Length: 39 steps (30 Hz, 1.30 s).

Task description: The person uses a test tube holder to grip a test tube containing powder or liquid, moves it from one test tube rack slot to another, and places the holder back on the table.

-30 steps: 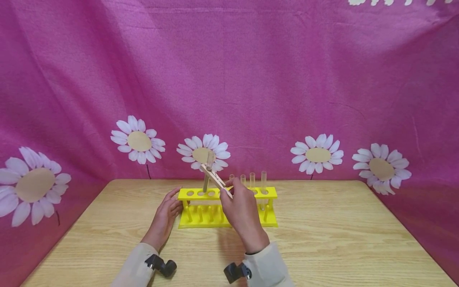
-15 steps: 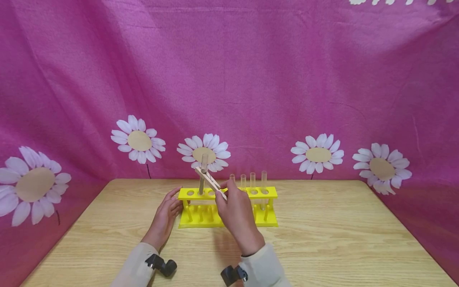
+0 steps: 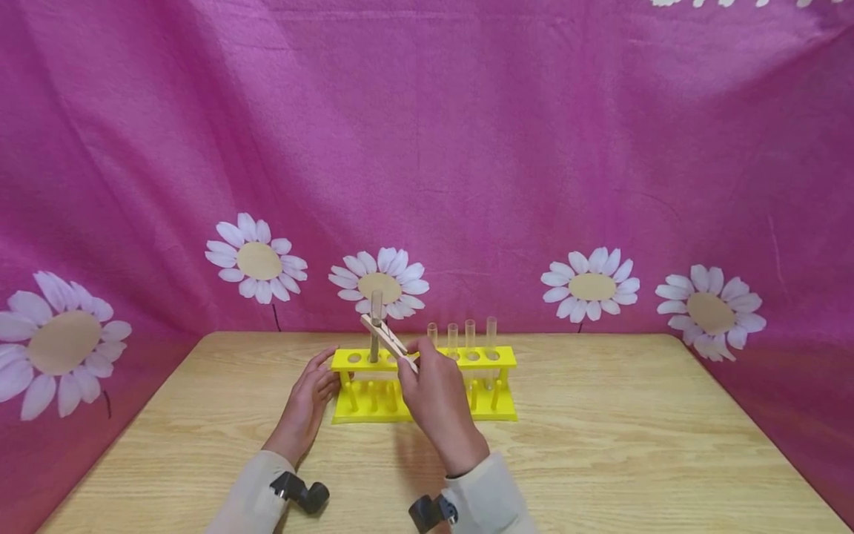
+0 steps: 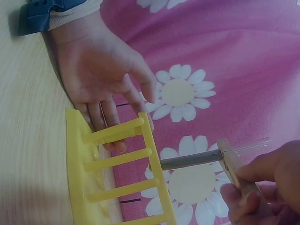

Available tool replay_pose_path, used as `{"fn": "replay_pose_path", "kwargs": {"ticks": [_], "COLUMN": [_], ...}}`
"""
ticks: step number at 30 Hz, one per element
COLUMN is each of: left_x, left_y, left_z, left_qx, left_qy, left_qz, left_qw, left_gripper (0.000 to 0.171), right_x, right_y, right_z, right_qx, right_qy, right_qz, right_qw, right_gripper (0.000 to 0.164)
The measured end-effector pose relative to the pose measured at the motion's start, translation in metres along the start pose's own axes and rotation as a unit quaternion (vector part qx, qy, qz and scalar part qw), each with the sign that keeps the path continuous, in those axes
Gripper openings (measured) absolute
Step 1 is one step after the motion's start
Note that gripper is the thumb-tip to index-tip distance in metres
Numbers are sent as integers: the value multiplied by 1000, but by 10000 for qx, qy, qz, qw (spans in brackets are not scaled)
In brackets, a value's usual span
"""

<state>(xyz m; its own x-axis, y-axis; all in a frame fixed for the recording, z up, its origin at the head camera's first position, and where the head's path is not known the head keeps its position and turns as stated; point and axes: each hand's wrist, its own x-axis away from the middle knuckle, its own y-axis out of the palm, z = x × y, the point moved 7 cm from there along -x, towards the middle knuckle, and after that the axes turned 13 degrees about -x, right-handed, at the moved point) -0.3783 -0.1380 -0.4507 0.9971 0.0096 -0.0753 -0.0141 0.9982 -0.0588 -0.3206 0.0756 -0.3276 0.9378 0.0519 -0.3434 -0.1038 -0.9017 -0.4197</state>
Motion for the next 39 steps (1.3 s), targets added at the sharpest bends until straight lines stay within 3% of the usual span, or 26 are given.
{"fn": "replay_pose_path", "kwargs": {"ticks": [39], "left_x": [0], "left_y": [1], "left_z": [2], "left_qx": [-39], "left_qy": [-23], "left_qz": [-22], "left_qw": [10000], "left_gripper": [44], "right_x": [-2], "right_y": [14], "right_z": [21], "right_qx": [364], "right_qy": [220], "right_qz": [-271], "right_qw": [9987], "right_gripper": [16]}}
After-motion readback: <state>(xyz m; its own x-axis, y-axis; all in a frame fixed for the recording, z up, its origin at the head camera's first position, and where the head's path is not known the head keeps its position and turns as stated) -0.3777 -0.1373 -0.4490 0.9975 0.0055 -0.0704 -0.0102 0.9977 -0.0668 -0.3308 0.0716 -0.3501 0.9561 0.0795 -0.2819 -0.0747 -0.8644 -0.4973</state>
